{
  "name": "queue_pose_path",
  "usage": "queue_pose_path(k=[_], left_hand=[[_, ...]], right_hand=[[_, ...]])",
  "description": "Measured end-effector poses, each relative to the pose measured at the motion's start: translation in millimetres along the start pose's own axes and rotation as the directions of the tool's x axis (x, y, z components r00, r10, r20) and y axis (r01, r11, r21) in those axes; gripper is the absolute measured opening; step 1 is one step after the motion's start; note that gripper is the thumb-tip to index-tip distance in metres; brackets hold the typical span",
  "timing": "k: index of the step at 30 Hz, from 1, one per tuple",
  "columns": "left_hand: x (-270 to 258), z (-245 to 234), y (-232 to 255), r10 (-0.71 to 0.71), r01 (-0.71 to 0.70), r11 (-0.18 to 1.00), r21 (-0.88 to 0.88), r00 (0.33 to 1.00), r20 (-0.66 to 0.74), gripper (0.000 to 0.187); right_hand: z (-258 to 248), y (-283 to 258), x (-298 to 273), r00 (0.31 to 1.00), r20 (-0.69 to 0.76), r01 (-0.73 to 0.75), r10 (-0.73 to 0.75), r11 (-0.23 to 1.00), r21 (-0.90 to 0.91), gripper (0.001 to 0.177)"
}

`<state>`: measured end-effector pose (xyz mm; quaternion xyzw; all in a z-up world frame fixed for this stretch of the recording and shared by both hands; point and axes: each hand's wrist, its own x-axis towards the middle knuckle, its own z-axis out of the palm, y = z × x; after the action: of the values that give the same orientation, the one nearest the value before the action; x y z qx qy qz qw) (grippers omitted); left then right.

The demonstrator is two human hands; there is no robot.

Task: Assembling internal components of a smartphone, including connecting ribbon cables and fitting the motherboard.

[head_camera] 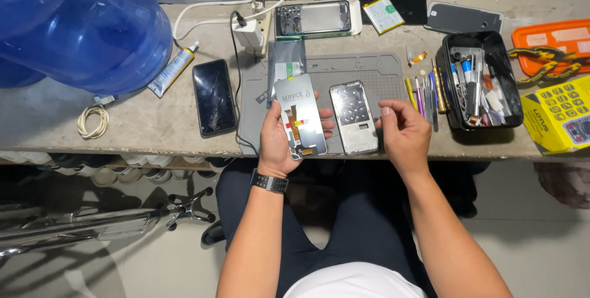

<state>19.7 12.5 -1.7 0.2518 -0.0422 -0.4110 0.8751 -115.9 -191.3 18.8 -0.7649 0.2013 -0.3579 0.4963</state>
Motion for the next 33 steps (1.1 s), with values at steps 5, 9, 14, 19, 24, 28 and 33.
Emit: queue_pose_path(k=[5,9,14,19,24,28,33], left_hand=[[2.7,-6.7,-2.6,-0.005,0.004,1.000,-0.017,0.999,-0.043,0.084],[4.3,-4.8,-5.4,0.047,-0.046,0.999,0.007,0.981,-0.188,0.078],[-14.2,13.9,26.3,0.200,-0.175,0.979,0.104,0.920,-0.336,0.074],[-30.1,35.7,58.7,0.337,-0.256,0.935,0.246,0.858,-0.388,0.066],[-17.4,33.0,69.6,0.458,-0.257,0.841,0.475,0.807,-0.374,0.047],[21.2,-0.2,67.4,0.502,-0.232,0.759,0.609,0.804,-0.319,0.054],[26.7,57.9,80.2,0.521,0.020,0.433,0.901,0.810,-0.269,0.094]], right_hand=[[-3.2,2.5,-2.6,0.999,0.029,0.023,-0.022,1.000,-0.016,0.015],[-4.5,-1.1,-3.8,0.999,0.033,0.022,-0.022,1.000,-0.002,0.016],[-6.0,2.8,-5.0,0.999,0.037,0.037,-0.037,0.999,0.008,0.016],[-5.5,6.6,-6.3,0.997,0.035,0.062,-0.062,0.998,0.002,0.016],[-5.0,2.6,-8.8,0.997,0.032,0.065,-0.064,0.998,-0.010,0.016],[-5.3,2.6,-10.4,0.997,0.033,0.070,-0.070,0.998,0.000,0.017],[-5.3,8.6,-10.1,0.996,0.042,0.079,-0.078,0.996,-0.041,0.017]])
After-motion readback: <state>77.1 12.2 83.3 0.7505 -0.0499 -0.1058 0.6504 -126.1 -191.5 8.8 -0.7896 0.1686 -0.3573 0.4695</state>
